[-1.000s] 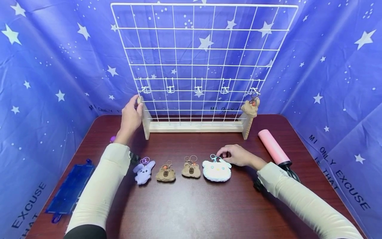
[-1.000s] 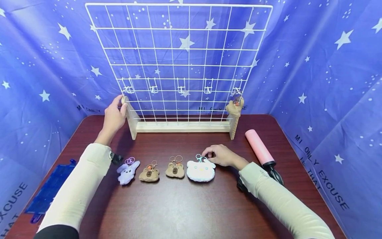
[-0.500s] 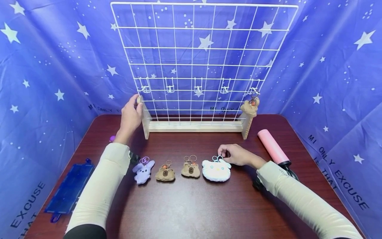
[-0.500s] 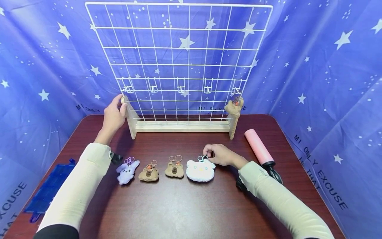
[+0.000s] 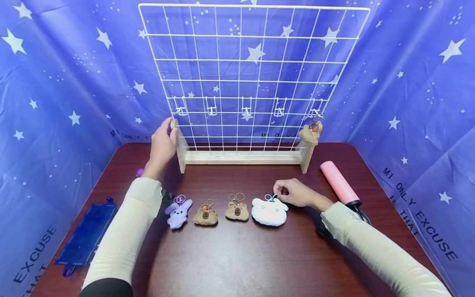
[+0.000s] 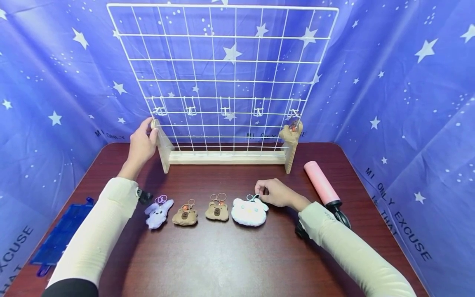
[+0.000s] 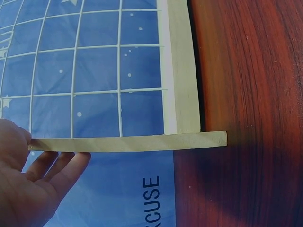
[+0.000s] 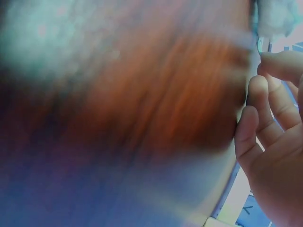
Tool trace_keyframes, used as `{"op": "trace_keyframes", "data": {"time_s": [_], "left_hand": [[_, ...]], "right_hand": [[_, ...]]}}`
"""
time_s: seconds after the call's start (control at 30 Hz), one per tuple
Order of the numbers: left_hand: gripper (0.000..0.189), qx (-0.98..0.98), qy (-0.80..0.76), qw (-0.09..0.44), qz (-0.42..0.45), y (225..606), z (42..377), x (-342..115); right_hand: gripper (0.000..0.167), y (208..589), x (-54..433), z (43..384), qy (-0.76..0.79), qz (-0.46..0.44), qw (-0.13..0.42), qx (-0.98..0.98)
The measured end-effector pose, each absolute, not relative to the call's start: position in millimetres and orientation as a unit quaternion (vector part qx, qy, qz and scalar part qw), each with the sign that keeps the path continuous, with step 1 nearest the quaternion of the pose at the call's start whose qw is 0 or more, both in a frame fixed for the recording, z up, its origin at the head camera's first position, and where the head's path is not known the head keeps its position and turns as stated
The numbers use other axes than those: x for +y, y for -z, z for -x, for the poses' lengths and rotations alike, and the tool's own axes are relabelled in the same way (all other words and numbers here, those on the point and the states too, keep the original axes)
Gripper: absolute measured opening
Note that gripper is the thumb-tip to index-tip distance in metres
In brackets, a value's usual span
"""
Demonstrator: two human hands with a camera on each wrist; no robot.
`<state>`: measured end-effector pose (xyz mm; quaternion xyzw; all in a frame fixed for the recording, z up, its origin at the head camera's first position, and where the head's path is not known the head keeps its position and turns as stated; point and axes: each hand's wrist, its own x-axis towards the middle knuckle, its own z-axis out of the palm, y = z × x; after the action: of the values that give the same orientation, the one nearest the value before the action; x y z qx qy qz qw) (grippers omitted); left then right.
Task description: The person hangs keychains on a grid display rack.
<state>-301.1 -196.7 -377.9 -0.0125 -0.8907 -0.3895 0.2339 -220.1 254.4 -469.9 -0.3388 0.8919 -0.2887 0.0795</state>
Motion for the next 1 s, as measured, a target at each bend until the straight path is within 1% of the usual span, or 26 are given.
{"op": "trace_keyframes", "data": {"time_s": [0.67, 1.0], "left_hand": [[0.046, -0.893, 0.391, 0.223, 0.012, 379.0, 303.2, -196.4], [0.046, -0.893, 0.388, 0.227, 0.009, 378.5, 303.7, -196.7]], "right_hand": [[0.016, 458.5, 259.7, 215.6, 0.319, 0.309, 0.060, 0.894], [0.018, 449.6, 259.9, 220.4, 0.345, 0.303, 0.027, 0.888]]}}
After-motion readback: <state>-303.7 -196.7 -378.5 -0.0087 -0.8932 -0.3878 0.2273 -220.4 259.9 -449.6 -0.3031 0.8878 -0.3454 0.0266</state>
